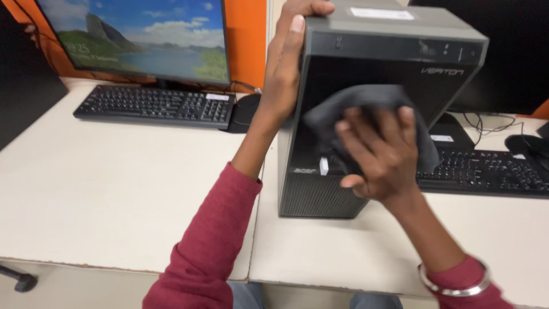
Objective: The person wipes a computer mouse, monitor, and tower with a dark cloth. They clean the mouse first, then the monitor screen and base, and finally the tower's top, sides, and front panel.
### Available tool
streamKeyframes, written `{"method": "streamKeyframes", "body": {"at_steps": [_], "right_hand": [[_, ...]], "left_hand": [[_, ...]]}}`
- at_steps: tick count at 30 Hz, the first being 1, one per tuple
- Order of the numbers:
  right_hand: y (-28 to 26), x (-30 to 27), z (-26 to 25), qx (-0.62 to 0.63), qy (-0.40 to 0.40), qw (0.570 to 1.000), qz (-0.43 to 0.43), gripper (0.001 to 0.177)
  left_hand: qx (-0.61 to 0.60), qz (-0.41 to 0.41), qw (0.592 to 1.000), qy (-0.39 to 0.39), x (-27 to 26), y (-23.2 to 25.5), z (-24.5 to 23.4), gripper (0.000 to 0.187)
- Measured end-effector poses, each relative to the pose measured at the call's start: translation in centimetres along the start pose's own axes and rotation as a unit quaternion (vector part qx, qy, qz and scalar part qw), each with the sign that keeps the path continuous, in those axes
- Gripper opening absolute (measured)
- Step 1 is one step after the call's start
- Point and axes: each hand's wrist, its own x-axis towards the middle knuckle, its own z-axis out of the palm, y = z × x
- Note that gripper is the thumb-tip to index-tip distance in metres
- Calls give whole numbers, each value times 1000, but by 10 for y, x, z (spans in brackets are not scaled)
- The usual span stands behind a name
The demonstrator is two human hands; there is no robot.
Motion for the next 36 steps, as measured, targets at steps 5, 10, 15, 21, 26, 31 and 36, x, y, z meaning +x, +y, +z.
{"method": "streamKeyframes", "body": {"at_steps": [5, 10, 15, 21, 26, 31, 36], "right_hand": [[-61, -121, 83, -52, -94, 993, 58, 107], [-31, -110, 73, -156, -61, 986, 25, 99], [1, -28, 42, -113, 92, 977, 156, 82], [-44, -104, 73, -112, -45, 990, 67, 102], [-32, -131, 70, -141, -128, 977, 100, 87], [12, -7, 27, -85, 108, 972, 188, 84], [-38, 82, 4, -84, 28, 986, 140, 103]], "left_hand": [[117, 8, 992, 48, -13, -37, -4, 46], [208, 20, 977, 50, -22, -66, -13, 38], [272, 13, 962, 34, -26, -62, -17, 34], [220, -15, 975, 39, -23, -66, -18, 31], [227, -50, 972, 21, -26, -67, -20, 47], [67, -68, 995, -7, -54, -36, -4, 63], [-76, -159, 984, -13, -86, 12, -7, 78]]}}
